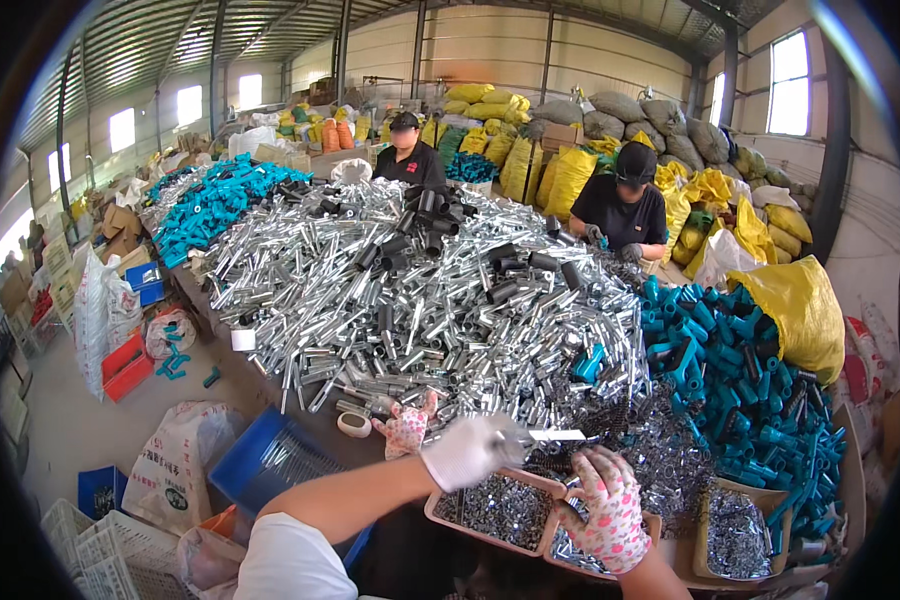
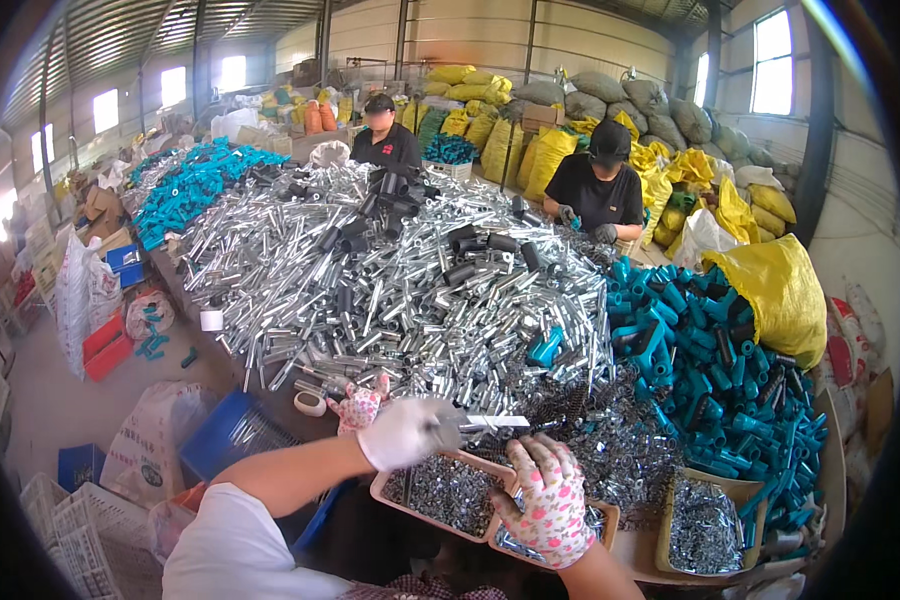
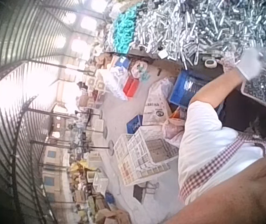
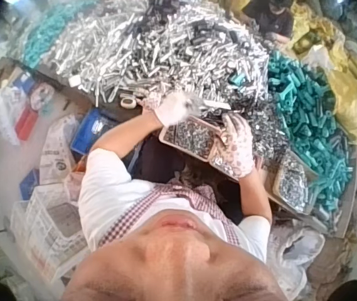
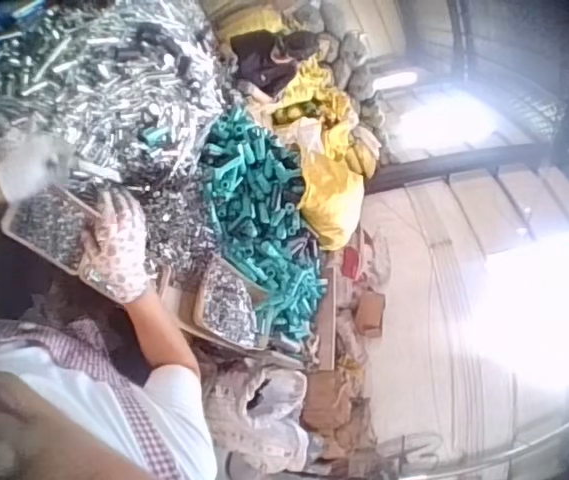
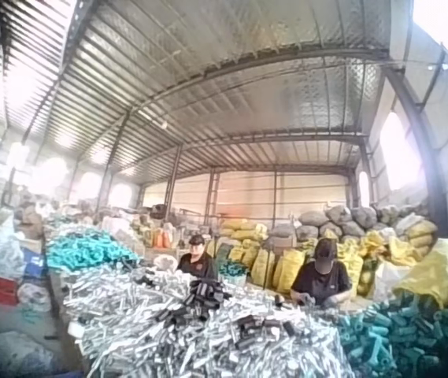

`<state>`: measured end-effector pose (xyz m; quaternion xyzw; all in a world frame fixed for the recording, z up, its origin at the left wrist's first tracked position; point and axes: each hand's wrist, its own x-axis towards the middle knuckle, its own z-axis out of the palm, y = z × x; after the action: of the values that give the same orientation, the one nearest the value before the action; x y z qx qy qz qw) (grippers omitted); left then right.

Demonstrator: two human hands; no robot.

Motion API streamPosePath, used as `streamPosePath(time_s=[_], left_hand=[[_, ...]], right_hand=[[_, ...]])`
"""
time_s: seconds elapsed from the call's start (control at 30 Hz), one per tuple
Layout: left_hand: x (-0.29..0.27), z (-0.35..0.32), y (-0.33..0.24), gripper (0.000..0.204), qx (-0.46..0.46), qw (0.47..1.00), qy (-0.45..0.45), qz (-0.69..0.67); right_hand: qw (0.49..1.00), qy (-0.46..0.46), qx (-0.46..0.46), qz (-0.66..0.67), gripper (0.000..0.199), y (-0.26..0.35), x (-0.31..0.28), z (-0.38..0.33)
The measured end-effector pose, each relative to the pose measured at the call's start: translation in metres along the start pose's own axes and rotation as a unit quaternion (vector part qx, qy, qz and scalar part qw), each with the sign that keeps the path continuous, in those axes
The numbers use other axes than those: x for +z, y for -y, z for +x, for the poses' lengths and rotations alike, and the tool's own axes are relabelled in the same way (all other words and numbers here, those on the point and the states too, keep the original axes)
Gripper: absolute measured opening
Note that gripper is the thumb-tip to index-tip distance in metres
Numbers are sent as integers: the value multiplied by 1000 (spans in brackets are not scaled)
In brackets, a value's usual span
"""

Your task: The person assembles tools by inserting metal pins and springs into metal tubes, fitting the tubes into plastic handles, and placing the completed handles into a crate.

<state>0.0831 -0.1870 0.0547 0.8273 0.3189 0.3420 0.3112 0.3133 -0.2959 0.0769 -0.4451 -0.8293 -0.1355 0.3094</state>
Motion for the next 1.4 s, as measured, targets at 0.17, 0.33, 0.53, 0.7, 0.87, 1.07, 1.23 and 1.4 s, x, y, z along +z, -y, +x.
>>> streamPosePath(time_s=[0.17, 0.33, 0.53, 0.7, 0.87, 1.07, 1.23, 1.4], left_hand=[[64, -30, -38, 29, 42, 984, 111, -132], [82, -40, -47, 25, -269, 859, 115, -420], [115, -46, -37, 24, -240, 784, -19, -572], [124, -44, -57, 41, -232, 759, 29, -607], [138, -56, -75, 52, -203, 739, -35, -642], [136, -61, -94, 29, -146, 956, 86, -241], [144, -53, -89, 31, 5, 975, 130, -182], [156, -46, -113, 47, 42, 947, 294, -120]], right_hand=[[976, 78, 129, 155, 46, 10, 0, -52], [730, 11, 523, 440, 24, 14, -1, -130], [637, -125, 447, 615, 34, 16, -17, -153], [663, -76, 492, 559, 27, 20, -34, -172], [651, -100, 489, 572, 31, 27, -37, -192], [665, -133, 489, 549, 37, 26, -35, -205], [939, 92, 286, 169, 41, 21, -40, -189], [702, 101, 433, 557, 62, 27, -41, -198]])
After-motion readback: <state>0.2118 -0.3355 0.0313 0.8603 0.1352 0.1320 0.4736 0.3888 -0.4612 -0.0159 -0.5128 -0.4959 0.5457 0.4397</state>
